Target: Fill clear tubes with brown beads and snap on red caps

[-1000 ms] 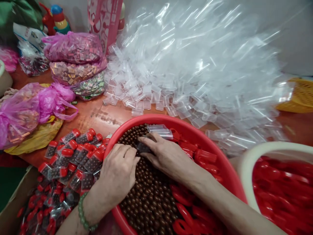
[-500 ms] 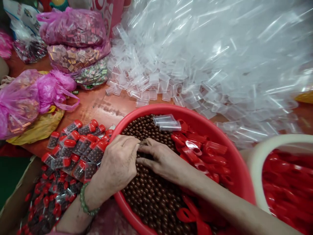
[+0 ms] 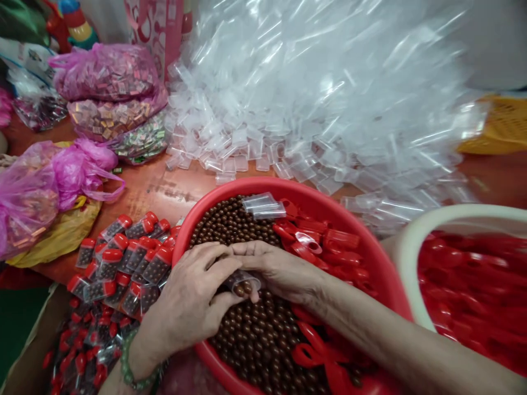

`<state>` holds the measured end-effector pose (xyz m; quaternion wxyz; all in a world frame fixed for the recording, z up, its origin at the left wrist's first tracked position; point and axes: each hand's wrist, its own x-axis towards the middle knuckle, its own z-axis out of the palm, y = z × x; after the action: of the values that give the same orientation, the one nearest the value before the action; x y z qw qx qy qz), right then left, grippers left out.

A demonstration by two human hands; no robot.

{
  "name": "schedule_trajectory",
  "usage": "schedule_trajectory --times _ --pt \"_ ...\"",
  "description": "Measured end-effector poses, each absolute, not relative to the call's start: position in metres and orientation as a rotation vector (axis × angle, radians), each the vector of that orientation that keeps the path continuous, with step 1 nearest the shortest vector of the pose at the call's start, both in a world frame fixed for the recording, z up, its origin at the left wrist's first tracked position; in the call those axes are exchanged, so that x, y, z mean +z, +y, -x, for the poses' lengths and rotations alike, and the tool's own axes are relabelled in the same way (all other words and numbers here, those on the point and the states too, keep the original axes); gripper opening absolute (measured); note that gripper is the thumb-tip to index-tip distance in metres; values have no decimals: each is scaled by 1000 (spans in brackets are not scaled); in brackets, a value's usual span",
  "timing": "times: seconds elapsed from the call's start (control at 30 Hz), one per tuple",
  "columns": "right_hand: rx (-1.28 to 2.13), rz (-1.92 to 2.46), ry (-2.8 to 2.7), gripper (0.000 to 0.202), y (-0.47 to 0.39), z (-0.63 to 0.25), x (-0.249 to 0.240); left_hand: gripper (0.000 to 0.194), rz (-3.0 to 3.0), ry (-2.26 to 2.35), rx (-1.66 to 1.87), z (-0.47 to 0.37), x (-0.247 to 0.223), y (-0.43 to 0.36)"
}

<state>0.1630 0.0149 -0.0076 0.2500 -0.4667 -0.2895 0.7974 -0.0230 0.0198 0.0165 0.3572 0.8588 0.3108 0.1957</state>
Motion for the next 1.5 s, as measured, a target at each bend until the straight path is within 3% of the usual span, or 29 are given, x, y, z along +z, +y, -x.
schedule_trajectory --times 0.1,0.27,0.47,0.67,0.9,1.23,1.33,1.5 --pt "2136 1236 -699 39 10 -161 -2 28 -2185 827 631 17 13 18" --pt "2089 1215 -656 35 -2 -154 3 38 -2086 733 688 12 13 13" --pt "1983 1283 -825 42 -8 -160 7 21 -1708 831 751 12 14 10" --pt "1287 1558 -1486 19 -11 -175 11 18 -1709 861 736 16 14 6" --pt "837 1382 -1548 9 -19 -174 30 17 -1705 911 681 13 13 7" --pt "513 1108 -1835 22 -18 -160 21 17 -1588 904 667 17 11 8" --pt "390 1269 -1910 23 -20 -180 22 12 -1470 886 699 21 12 8" --pt "20 1927 -2212 21 -12 -217 12 12 -1478 835 660 22 16 7"
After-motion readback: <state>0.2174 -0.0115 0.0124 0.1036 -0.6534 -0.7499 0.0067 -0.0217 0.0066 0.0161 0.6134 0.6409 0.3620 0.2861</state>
